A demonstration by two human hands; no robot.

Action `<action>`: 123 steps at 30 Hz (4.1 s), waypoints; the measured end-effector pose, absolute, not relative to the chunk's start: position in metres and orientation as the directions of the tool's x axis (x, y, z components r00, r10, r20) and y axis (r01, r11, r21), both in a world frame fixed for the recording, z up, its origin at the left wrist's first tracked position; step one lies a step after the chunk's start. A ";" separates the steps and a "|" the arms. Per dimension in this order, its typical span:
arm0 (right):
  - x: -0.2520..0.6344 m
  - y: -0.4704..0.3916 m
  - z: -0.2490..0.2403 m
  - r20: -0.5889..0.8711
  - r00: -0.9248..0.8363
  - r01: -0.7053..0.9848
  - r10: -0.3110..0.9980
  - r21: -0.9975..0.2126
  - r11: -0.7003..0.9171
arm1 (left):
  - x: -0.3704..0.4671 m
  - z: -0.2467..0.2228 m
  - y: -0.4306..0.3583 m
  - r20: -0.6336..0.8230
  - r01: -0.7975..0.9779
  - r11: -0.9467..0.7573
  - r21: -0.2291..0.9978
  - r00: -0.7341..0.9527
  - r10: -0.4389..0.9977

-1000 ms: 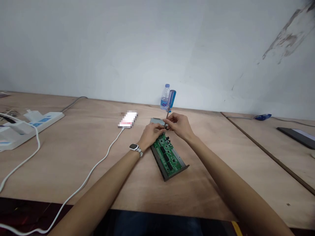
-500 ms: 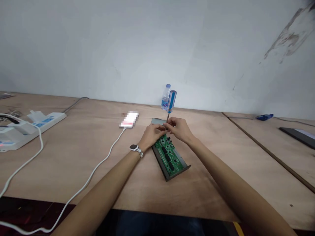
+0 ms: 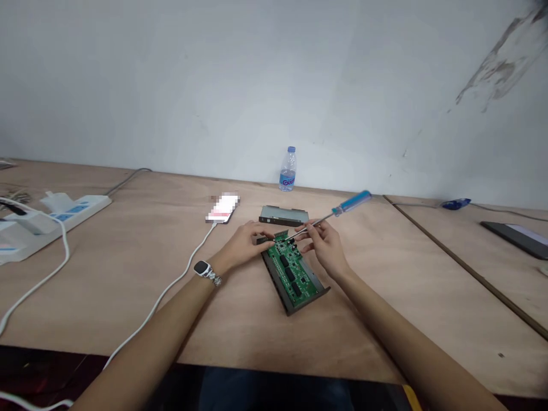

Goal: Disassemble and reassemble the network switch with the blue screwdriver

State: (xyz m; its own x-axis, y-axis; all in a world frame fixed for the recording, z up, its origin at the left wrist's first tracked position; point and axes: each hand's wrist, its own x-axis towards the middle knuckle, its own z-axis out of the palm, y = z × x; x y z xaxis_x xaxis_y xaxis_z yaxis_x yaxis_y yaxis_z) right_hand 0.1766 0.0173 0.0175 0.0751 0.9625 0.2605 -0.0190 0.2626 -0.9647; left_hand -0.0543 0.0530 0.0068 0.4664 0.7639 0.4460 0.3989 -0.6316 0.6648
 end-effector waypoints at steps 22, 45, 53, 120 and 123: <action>0.174 0.012 -0.002 0.159 0.145 -0.271 0.976 -0.943 0.194 | -0.042 0.005 0.047 0.470 0.410 -0.666 0.623 0.485 0.738; 0.174 0.014 -0.011 0.069 0.109 -0.324 0.992 -0.941 0.101 | -0.033 0.003 0.088 0.425 0.325 -0.522 0.789 0.325 0.845; 0.173 0.015 -0.012 0.056 0.109 -0.329 0.993 -0.940 0.089 | -0.039 -0.007 0.087 0.387 0.187 -0.450 0.873 0.296 0.873; 0.200 0.025 0.005 0.245 0.266 -0.141 0.932 -0.947 0.289 | -0.017 0.019 0.045 0.250 0.457 -0.799 0.391 0.783 0.570; 0.202 0.024 0.010 0.302 0.273 -0.098 0.913 -0.936 0.338 | -0.008 0.018 0.043 0.227 0.541 -0.794 0.277 0.766 0.601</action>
